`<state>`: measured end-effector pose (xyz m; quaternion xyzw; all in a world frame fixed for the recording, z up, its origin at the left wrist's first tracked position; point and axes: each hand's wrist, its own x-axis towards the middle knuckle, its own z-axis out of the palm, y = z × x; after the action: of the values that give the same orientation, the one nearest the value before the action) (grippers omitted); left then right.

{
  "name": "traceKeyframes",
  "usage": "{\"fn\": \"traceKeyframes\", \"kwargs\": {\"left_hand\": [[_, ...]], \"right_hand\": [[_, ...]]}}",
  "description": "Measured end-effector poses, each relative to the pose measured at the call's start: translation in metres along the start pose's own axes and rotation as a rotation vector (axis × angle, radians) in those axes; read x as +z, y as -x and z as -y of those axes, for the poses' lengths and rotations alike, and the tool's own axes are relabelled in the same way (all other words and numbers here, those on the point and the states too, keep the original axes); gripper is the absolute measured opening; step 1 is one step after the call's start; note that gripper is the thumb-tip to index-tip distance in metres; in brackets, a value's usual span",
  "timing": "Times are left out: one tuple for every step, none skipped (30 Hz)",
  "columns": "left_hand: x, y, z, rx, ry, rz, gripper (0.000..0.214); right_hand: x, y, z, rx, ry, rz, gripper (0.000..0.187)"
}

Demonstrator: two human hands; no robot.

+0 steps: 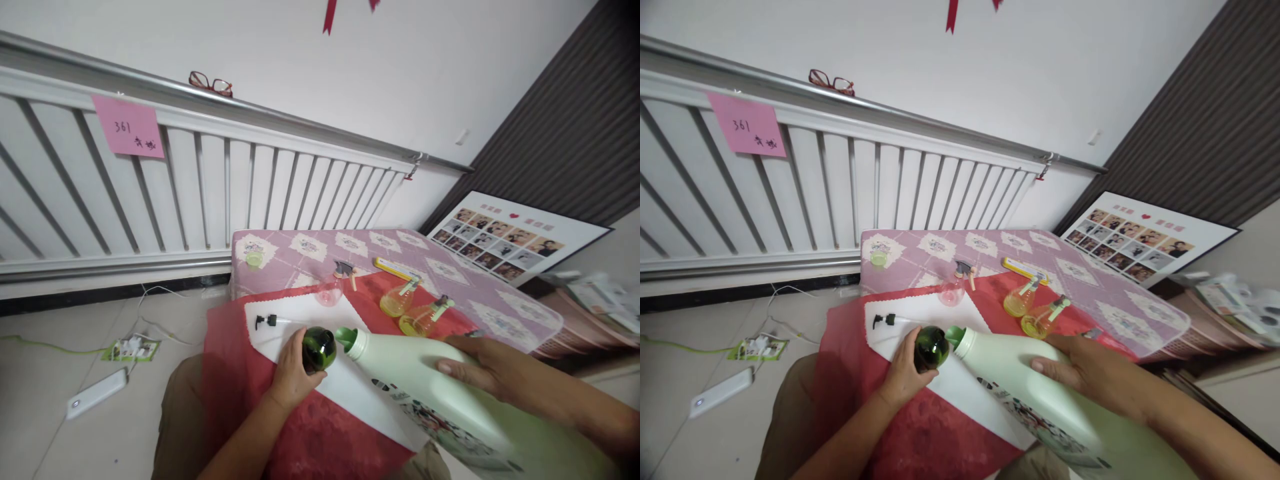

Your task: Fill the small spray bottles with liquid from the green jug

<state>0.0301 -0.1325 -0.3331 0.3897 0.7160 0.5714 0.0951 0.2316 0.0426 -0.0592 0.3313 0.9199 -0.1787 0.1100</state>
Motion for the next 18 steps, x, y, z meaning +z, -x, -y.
{"fn": "traceKeyframes", "kwargs": {"left_hand": [[0.0, 0.0, 0.0, -0.003, 0.004, 0.0, 0.094], [-0.001, 0.0, -0.001, -0.006, 0.01, 0.0, 0.094], [-0.001, 0.0, -0.001, -0.01, 0.017, -0.001, 0.094], [-0.001, 0.0, -0.001, -0.012, 0.023, -0.003, 0.094], [-0.001, 0.0, -0.001, -0.011, 0.029, -0.003, 0.094], [-0.001, 0.0, -0.001, -0.006, 0.033, -0.003, 0.094], [-0.001, 0.0, -0.001, 0.0, 0.035, -0.002, 0.094], [-0.001, 0.0, -0.001, 0.006, 0.035, -0.003, 0.094], [-0.001, 0.0, -0.001, 0.011, 0.035, -0.003, 0.094], [-0.002, 0.0, -0.001, 0.013, 0.034, -0.001, 0.093], [-0.002, -0.001, -0.001, 0.012, 0.033, 0.0, 0.093], [-0.002, -0.001, -0.001, 0.009, 0.032, 0.002, 0.093], [-0.002, -0.001, -0.001, 0.007, 0.03, 0.005, 0.093], [-0.002, -0.001, -0.001, 0.006, 0.027, 0.008, 0.094], [-0.002, -0.001, -0.001, 0.007, 0.024, 0.01, 0.094], [-0.002, -0.002, -0.001, 0.01, 0.019, 0.011, 0.094], [-0.002, -0.002, -0.001, 0.015, 0.013, 0.011, 0.094], [-0.002, -0.001, -0.001, 0.019, 0.008, 0.01, 0.094]], "right_hand": [[-0.001, 0.0, 0.002, -0.004, 0.004, 0.002, 0.038], [-0.002, 0.0, 0.004, -0.001, 0.007, 0.006, 0.039], [-0.003, -0.001, 0.006, 0.008, 0.011, 0.013, 0.04], [-0.004, -0.001, 0.008, 0.019, 0.014, 0.021, 0.041], [-0.004, -0.001, 0.011, 0.024, 0.015, 0.027, 0.041], [-0.005, -0.002, 0.013, 0.025, 0.012, 0.034, 0.041], [-0.005, -0.002, 0.014, 0.023, 0.01, 0.042, 0.04], [-0.006, -0.003, 0.015, 0.021, 0.007, 0.049, 0.039], [-0.007, -0.003, 0.016, 0.022, 0.01, 0.056, 0.039], [-0.007, -0.004, 0.016, 0.028, 0.018, 0.061, 0.039], [-0.008, -0.005, 0.017, 0.035, 0.028, 0.065, 0.04], [-0.009, -0.005, 0.018, 0.04, 0.04, 0.07, 0.041], [-0.009, -0.005, 0.019, 0.04, 0.049, 0.079, 0.042], [-0.009, -0.005, 0.02, 0.034, 0.054, 0.093, 0.042], [-0.008, -0.004, 0.022, 0.022, 0.054, 0.104, 0.041], [-0.007, -0.003, 0.024, 0.014, 0.05, 0.086, 0.04], [-0.005, -0.003, 0.026, 0.016, 0.045, 0.026, 0.039], [-0.003, -0.002, 0.028, 0.029, 0.039, -0.079, 0.039]]}}
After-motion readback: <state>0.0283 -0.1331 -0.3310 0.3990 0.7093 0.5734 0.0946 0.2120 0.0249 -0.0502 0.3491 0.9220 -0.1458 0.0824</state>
